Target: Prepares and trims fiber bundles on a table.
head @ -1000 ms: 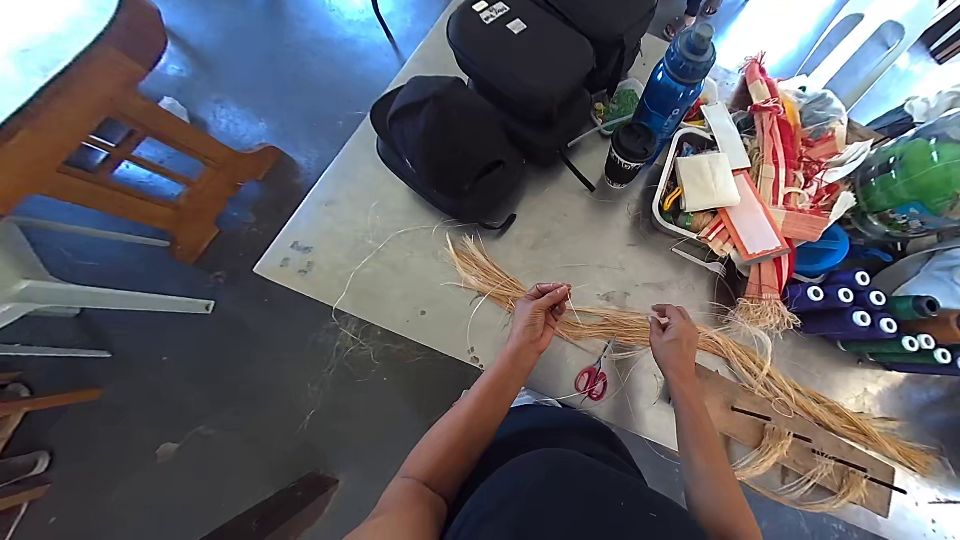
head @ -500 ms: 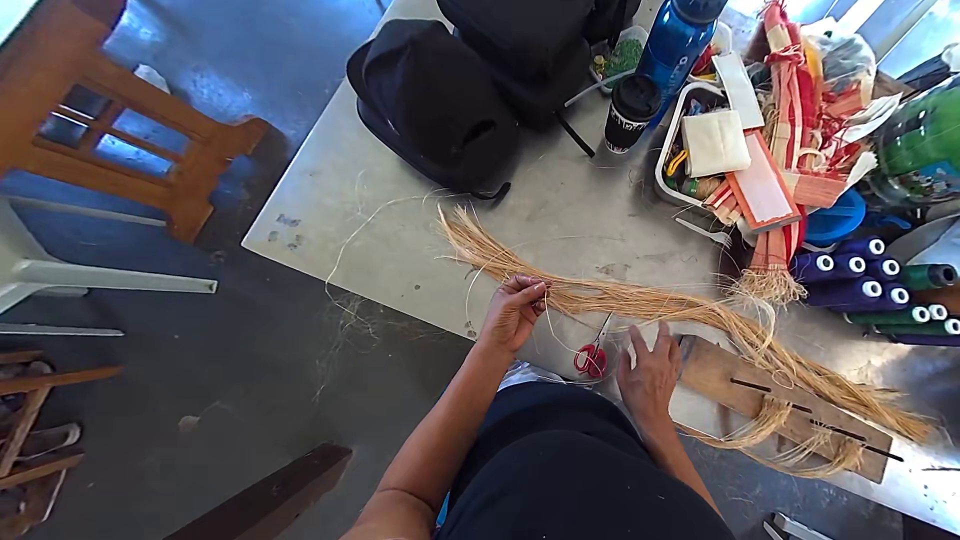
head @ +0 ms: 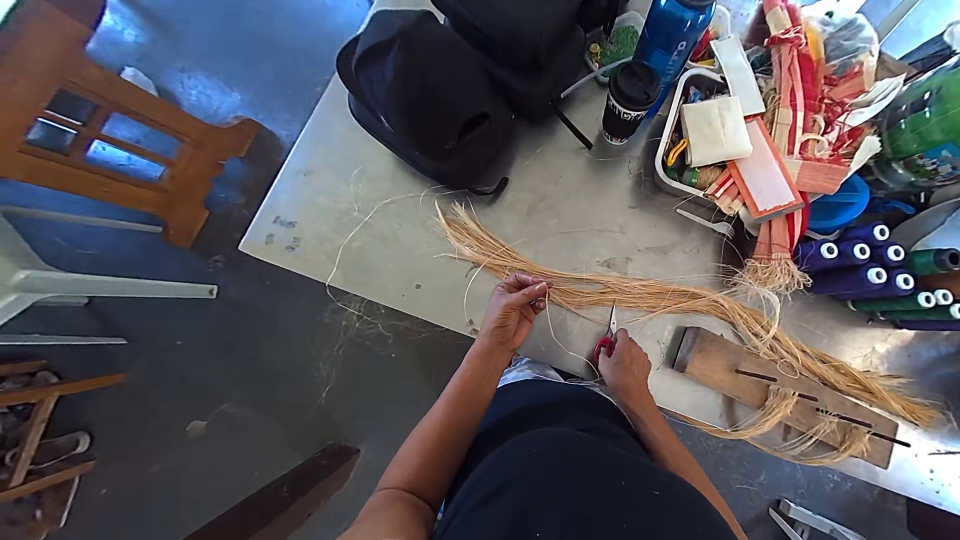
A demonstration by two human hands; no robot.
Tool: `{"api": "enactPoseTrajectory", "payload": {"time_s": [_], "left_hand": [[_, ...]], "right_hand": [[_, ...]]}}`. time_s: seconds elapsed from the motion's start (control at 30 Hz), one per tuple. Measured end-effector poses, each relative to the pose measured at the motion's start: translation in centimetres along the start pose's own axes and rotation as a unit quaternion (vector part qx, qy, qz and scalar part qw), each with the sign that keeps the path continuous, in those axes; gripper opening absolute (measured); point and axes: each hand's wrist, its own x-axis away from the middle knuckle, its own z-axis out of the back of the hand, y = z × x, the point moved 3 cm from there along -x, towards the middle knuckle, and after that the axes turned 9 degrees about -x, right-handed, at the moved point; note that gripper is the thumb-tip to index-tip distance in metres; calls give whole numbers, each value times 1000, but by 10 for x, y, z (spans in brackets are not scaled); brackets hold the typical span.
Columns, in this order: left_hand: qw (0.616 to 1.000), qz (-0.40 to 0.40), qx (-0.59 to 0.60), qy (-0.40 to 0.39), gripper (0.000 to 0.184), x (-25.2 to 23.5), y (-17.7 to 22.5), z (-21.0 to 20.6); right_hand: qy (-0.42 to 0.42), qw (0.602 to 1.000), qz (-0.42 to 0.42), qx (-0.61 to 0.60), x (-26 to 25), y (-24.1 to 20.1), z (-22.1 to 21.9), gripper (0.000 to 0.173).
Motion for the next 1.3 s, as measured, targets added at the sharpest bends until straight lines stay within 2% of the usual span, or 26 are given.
{"api": "enactPoseTrajectory", "payload": {"time_s": [0.17,0.33,0.5,0.63,0.77,0.9,1.0,1.1,1.2,1.3], "left_hand": [[1000,18,0,-5,29,-4,0,-1],[1000,28,0,-11,30,-7,-3,-7],[999,45,-2,-11,29,-8,-6,-11],[998,55,0,-11,29,-7,-6,-13],[998,70,1,-5,31,-8,-10,-18],[996,85,-4,7,30,-8,-18,-27],[995,94,-12,18,27,-8,-24,-34],[995,100,-16,14,27,-6,-31,-41],[994,105,-18,15,26,-4,-35,-45],[993,114,-25,29,25,-3,-37,-50]], "right_hand": [[47,999,-27,3,-4,1,-7,55],[16,996,-90,17,0,3,-4,46],[16,994,-103,-16,1,11,1,46],[-3,995,-67,-74,10,26,7,44],[58,985,-13,-159,12,46,-4,44],[112,931,95,-335,20,50,1,45],[83,878,132,-452,31,35,22,43],[11,841,178,-510,38,22,37,40],[-41,828,218,-515,43,17,38,42],[-56,836,249,-486,47,19,35,43]]}}
